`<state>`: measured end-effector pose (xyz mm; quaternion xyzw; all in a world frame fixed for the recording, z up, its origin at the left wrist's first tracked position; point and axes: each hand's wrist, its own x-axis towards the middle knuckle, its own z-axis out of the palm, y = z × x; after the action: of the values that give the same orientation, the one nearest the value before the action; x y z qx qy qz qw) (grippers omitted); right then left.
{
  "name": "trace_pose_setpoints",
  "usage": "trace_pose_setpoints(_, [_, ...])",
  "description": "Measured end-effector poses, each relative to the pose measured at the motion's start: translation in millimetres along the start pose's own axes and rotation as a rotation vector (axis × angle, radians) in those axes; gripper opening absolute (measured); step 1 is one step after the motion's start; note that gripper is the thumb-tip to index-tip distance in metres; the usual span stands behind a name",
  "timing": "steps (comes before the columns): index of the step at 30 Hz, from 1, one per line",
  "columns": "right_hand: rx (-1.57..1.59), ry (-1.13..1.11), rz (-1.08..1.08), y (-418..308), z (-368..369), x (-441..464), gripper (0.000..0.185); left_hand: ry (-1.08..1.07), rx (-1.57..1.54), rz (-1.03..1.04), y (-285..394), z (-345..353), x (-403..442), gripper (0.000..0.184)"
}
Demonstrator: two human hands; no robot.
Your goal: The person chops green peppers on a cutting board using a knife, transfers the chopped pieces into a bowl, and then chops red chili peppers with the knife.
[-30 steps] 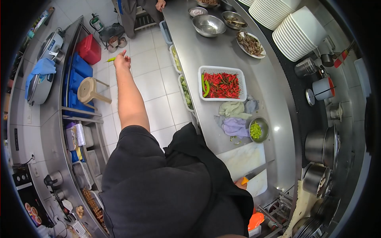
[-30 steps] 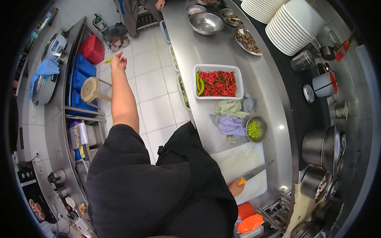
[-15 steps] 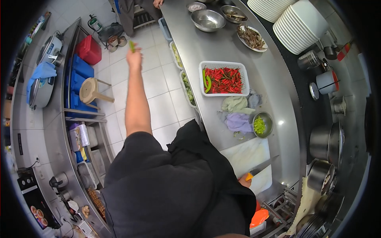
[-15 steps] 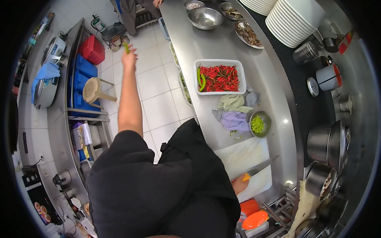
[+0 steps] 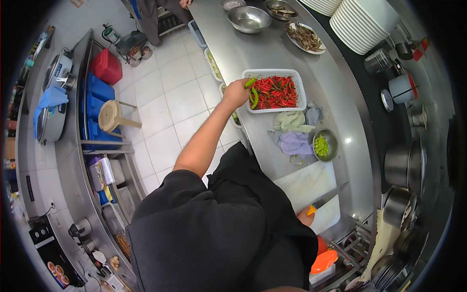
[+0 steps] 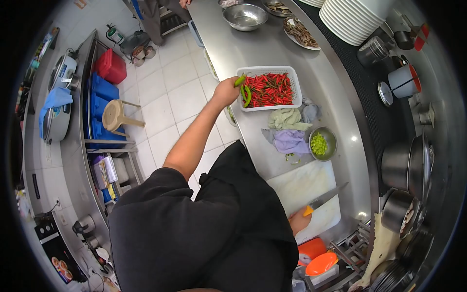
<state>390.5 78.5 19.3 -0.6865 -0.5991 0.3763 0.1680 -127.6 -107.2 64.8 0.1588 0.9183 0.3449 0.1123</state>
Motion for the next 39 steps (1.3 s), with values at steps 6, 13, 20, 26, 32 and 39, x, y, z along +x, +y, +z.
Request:
trace_pose_setpoints(6, [0.039,-0.022,0.008,5.9,-0.2,5.2,0.031,-0.105,0.402,-0.063,25.9,18.6,-0.4,0.027])
trace_pose_setpoints(13, [-0.007,0.024,-0.014,4.0,1.9,4.9,0.031,-0.037,0.157,-0.053,18.8,-3.7,-2.9,0.033])
trace_pose_setpoints(20, [-0.047,0.031,-0.022,9.9,-0.8,10.3,0.033,0.267,0.22,-0.287,-105.7,-91.1,58.5,0.075])
trace_pose_setpoints(26, [-0.001,-0.004,0.031,9.6,-1.1,12.3,0.031,0.313,0.359,-0.56,-300.7,-208.4,124.0,0.081])
trace_pose_setpoints(32, [0.089,-0.05,0.066,13.2,-2.5,14.7,0.029,0.215,0.191,-0.713,-295.3,-240.0,86.9,0.064])
trace_pose_setpoints(39, [0.106,-0.048,0.108,7.6,-2.9,12.3,0.028,0.151,0.015,-0.785,-246.9,-228.2,58.5,0.055])
